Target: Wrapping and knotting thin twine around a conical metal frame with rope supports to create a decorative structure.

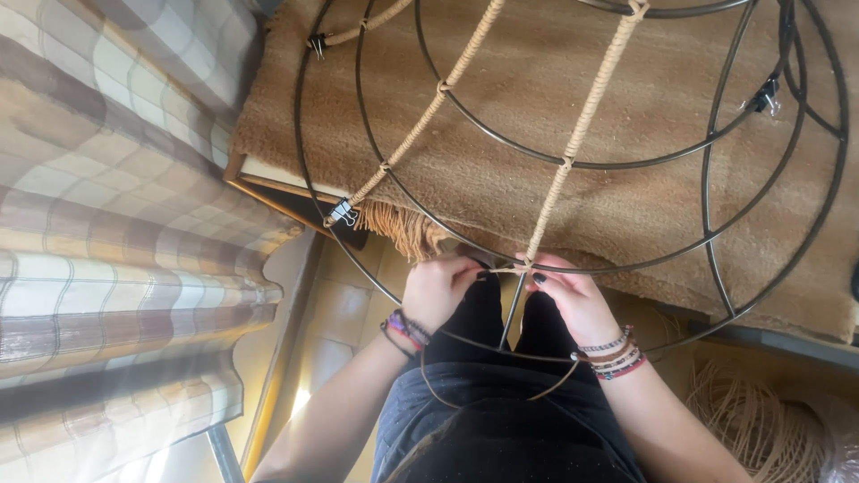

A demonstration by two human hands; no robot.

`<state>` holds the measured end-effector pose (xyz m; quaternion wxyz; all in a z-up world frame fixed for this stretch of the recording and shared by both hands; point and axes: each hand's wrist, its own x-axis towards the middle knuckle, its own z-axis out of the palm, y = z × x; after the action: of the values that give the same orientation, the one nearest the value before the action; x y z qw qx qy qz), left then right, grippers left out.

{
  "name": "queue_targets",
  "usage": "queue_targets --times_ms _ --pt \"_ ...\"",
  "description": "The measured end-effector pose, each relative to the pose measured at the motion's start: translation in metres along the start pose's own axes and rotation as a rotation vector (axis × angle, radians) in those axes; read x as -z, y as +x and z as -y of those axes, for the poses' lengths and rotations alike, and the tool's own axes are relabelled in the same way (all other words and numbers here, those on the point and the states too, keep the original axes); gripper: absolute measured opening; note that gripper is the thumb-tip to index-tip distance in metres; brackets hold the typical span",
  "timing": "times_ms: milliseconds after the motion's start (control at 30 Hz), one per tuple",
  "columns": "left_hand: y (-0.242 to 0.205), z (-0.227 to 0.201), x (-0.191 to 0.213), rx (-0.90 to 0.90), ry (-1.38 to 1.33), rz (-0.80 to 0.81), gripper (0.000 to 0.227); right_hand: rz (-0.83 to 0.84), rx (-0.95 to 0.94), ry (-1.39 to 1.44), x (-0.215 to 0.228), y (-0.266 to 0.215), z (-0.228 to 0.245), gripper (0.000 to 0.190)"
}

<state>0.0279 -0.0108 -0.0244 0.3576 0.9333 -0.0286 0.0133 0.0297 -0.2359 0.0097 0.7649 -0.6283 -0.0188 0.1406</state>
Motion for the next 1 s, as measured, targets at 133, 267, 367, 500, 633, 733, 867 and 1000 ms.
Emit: queue_targets --times_ms 133,267,367,500,633,733,867,1000 --pt "0.029 -0.006 -0.039 0.208 0.023 0.139 0.017 0.096 0.147 -0.062 0.005 0.009 -0.009 0.029" --pt "0.034 -0.014 -0.048 0.329 -0.62 0.522 0.021 0.131 0.281 -0.263 0.015 0.012 -0.017 0.018" --pt "0.031 -0.003 -0.05 0.307 -0.619 0.6 0.02 0.036 0.225 -0.39 0.025 0.008 -0.02 0.013" --pt "-0.001 -0.028 -0.015 0.024 0.031 0.117 0.012 -0.219 -0.004 -0.546 0.038 -0.039 0.01 0.018" --pt "-0.012 -0.078 0.037 0.0 -0.399 0.255 0.041 -0.093 0.381 -0.842 0.005 -0.079 0.063 0.027" --pt "-0.002 -0.08 0.031 0.652 -1.593 0.768 0.075 0.213 0.682 -1.179 -0.018 -0.095 0.097 0.01" --pt "0.008 -0.077 0.028 0.389 -1.079 0.695 0.03 0.295 0.785 -1.406 0.014 -0.119 0.126 0.008" --pt "0.025 -0.058 0.021 0.114 -0.436 0.595 0.027 0.023 0.288 -1.669 0.068 -0.152 0.122 0.031"
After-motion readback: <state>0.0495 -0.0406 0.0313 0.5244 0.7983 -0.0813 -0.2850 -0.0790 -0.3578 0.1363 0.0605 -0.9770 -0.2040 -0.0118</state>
